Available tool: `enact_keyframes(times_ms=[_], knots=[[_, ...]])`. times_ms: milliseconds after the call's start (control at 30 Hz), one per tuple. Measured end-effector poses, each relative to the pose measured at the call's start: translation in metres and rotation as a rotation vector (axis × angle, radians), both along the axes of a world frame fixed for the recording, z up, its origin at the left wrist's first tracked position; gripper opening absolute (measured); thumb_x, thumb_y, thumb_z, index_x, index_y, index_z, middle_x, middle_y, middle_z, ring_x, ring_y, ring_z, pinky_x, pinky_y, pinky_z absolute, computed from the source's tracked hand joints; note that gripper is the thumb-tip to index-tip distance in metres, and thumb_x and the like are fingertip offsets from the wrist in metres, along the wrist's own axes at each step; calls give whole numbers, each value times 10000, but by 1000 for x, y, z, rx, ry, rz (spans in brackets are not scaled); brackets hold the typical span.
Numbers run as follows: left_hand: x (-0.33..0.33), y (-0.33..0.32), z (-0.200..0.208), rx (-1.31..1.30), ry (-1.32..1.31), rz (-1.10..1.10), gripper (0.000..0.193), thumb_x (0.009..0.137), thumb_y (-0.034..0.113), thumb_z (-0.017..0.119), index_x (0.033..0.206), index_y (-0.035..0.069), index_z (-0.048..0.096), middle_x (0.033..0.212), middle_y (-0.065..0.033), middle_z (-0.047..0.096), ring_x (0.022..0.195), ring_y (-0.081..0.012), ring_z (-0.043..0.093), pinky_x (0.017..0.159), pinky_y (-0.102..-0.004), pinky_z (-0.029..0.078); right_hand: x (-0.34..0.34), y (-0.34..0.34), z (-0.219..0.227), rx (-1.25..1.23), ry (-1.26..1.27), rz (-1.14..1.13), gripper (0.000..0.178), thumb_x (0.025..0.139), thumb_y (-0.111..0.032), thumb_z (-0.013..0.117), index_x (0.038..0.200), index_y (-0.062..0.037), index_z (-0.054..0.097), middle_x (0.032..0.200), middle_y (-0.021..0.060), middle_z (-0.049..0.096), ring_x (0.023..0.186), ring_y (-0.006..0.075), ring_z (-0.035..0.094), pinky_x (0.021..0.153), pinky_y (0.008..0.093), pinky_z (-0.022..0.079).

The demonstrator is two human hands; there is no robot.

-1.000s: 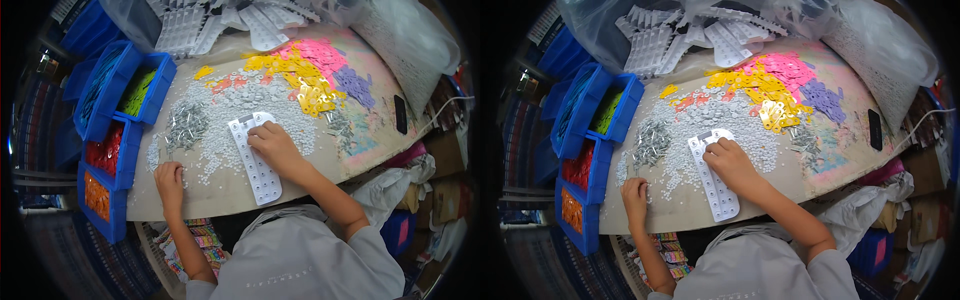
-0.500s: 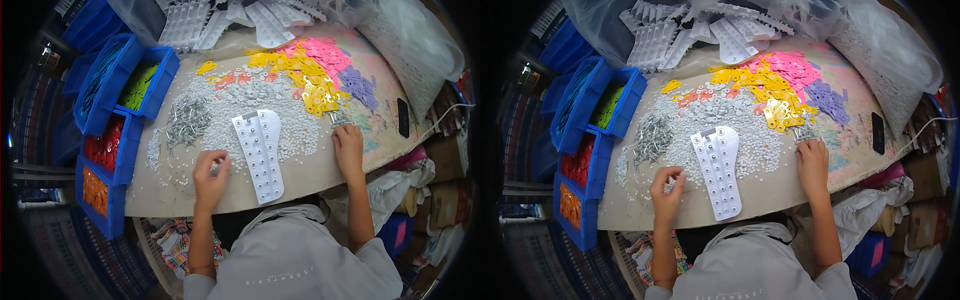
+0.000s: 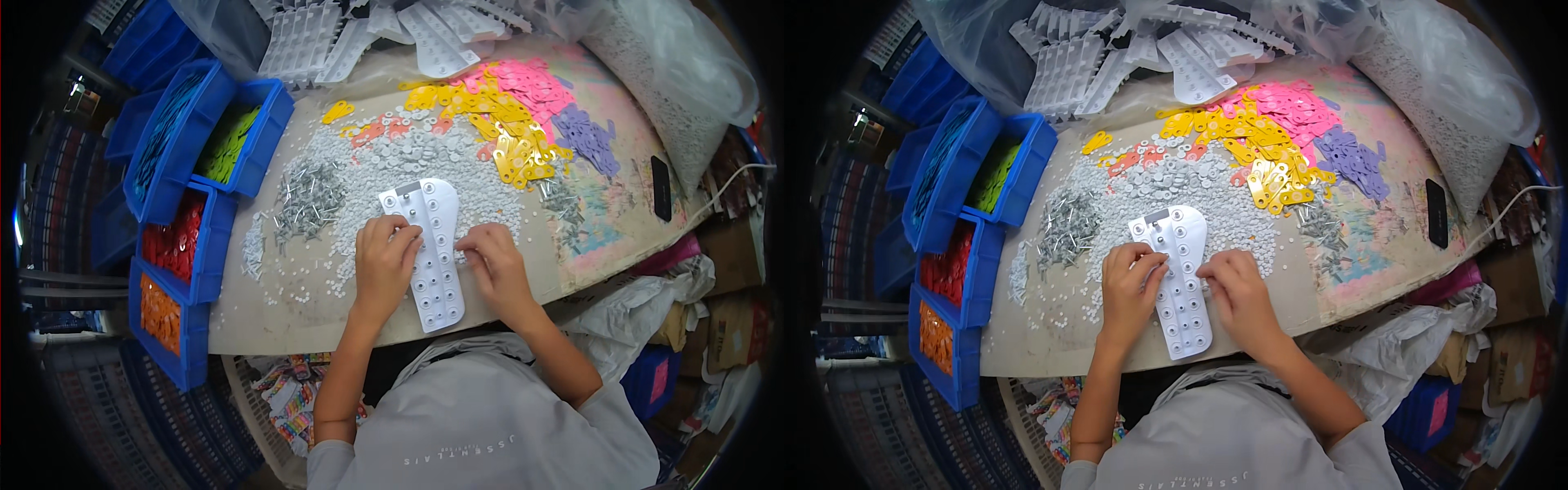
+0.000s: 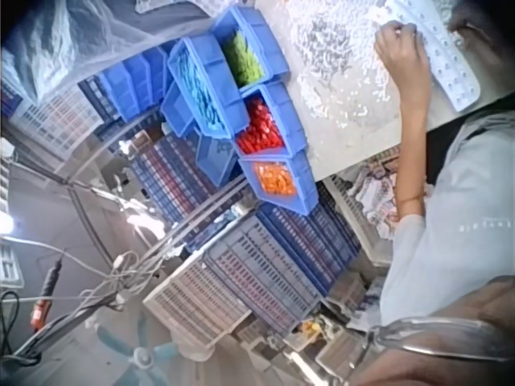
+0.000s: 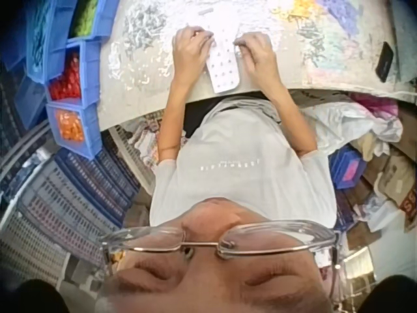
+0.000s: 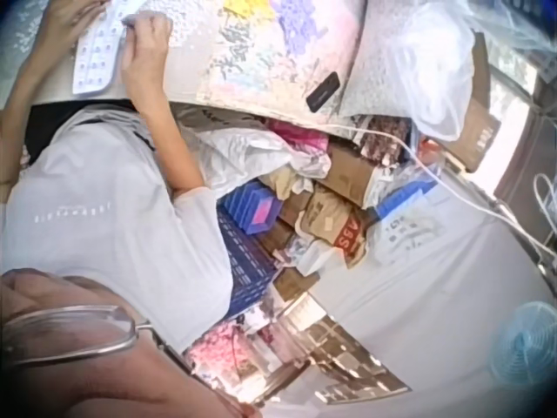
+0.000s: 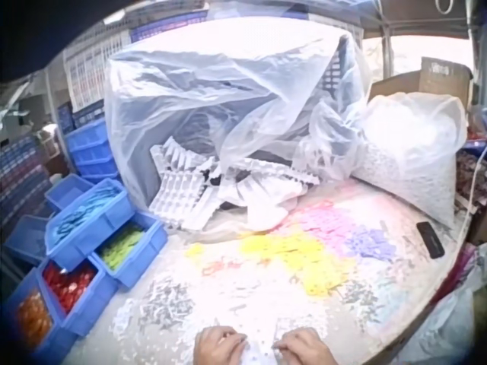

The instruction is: Assembling a toy xylophone by placing colored plates and fasteners onto a white plastic frame.

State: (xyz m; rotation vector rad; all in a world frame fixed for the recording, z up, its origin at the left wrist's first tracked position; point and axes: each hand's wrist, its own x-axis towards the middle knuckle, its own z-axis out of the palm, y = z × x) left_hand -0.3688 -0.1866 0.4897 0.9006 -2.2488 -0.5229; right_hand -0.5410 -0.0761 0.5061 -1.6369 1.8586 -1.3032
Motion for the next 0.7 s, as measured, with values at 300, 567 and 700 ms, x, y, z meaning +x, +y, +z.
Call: enact_keyframes(times_ms=[300,567,700], knots=[[1,4,0,-34,-15,-49,190,805,67,772,993,73,741,1031,-67,635,1001,-268,594,879,-409,434,25,-13,-11,117,-146,97,234,883,32,667,1104,-29,620,941,132,623,908,298,622,783,385,514],[39,-13,9,-30,-54,171,142,874,78,717,1016,78,721,1023,-92,649,1011,-289,600,913,-425,421,24,-16,-14,80,126,151,175,826,35,721,955,-29,621,953,125,614,875,291,623,760,366,524],[84,-39,4,-100,-180,354,84,922,80,668,998,69,703,939,-91,663,983,-301,606,908,-434,426,19,-15,-13,52,245,211,166,805,11,738,934,-39,646,961,117,625,914,302,603,785,377,507]])
